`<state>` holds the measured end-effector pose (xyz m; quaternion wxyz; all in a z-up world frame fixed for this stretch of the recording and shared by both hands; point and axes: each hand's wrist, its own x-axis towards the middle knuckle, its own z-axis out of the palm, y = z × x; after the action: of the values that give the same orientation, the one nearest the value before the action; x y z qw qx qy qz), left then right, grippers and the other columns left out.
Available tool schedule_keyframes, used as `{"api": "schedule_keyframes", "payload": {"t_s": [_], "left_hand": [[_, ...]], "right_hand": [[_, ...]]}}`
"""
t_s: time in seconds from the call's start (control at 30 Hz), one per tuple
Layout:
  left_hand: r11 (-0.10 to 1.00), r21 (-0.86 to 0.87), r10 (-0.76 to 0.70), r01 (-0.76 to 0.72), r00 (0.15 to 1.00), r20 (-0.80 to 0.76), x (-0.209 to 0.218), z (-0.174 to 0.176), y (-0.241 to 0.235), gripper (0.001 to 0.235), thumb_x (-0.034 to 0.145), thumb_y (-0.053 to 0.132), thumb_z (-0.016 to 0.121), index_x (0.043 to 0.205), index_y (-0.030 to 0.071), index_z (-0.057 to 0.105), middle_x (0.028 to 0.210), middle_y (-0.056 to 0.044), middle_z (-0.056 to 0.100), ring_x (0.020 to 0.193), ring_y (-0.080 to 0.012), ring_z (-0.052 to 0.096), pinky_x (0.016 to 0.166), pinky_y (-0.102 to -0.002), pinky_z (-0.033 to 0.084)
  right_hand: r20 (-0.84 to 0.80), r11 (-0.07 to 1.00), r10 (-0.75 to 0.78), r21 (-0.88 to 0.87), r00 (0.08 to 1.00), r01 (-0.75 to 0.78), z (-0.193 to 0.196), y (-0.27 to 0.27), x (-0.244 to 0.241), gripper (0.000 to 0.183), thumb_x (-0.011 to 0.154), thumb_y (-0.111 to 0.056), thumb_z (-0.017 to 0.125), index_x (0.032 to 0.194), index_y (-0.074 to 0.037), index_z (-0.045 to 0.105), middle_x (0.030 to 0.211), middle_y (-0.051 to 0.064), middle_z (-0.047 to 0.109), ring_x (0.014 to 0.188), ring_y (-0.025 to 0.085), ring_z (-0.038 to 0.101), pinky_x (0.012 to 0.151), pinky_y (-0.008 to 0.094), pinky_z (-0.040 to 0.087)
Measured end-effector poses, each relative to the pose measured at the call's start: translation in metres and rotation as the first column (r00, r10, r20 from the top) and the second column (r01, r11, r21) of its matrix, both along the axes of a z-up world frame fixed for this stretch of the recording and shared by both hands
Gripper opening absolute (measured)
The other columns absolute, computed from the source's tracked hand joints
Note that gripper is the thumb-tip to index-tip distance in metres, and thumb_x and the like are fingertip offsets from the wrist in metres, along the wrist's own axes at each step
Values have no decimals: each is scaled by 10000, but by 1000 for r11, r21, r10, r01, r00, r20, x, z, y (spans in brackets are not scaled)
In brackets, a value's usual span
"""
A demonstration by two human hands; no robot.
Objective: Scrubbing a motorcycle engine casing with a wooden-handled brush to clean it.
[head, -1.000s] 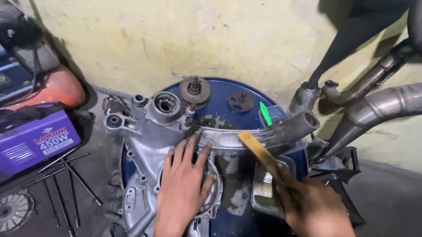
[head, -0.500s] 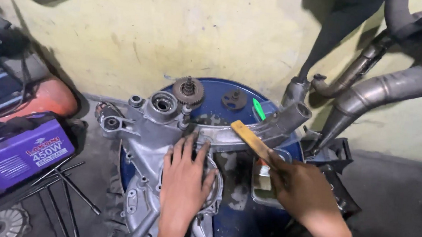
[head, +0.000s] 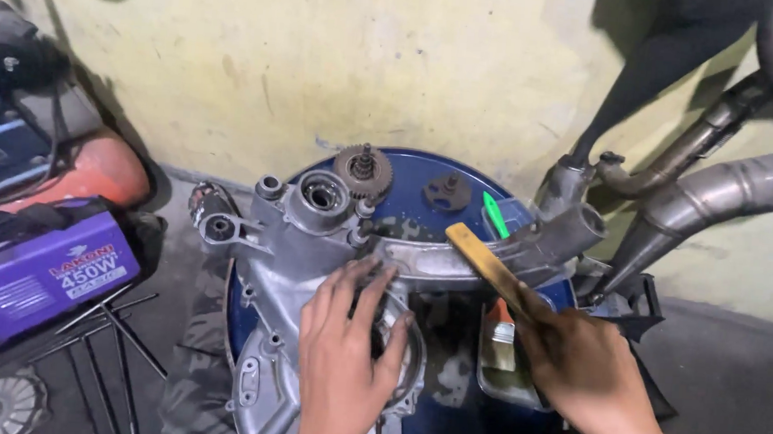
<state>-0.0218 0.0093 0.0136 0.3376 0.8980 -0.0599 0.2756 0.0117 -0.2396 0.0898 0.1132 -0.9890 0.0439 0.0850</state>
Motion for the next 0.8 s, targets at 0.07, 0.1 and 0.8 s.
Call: {"api": "schedule_keyframes", "payload": {"t_s": [0.07, 0.1, 0.8], "left_hand": [[999, -40, -4, 7, 998, 65, 0, -1, 2, 438, 1063, 335, 652, 1464, 165, 701, 1496, -73, 693, 1465, -361, 567, 1136, -528, 449], [999, -36, -11, 13, 998, 63, 0, -1, 2, 438, 1063, 335, 652, 1464, 165, 701, 1496, -73, 693, 1465, -361, 567, 1136, -528, 449], [865, 499, 156, -41, 969, -191, 5, -23, -13, 742, 949, 672, 635, 1510, 187, 650, 1720, -89, 513, 1434, -358, 519, 1091, -575, 409]], "right_hand": [[-40, 999, -22, -35, 999, 21, -6, -7, 2, 627, 1035, -396, 627, 1655, -455, 556, 823, 41, 795, 696, 248, 784, 669, 423, 545], [-43, 999, -28, -31, 999, 27, -4, -5, 1, 627, 1035, -396, 627, 1655, -455, 556, 823, 41, 795, 696, 248, 784, 669, 423, 545], [229, 969, 246, -69, 942, -236, -73, -30, 5, 626, 984, -379, 657, 1605, -372, 582, 1082, 150, 837, 883, 489, 798, 713, 632, 607]]}}
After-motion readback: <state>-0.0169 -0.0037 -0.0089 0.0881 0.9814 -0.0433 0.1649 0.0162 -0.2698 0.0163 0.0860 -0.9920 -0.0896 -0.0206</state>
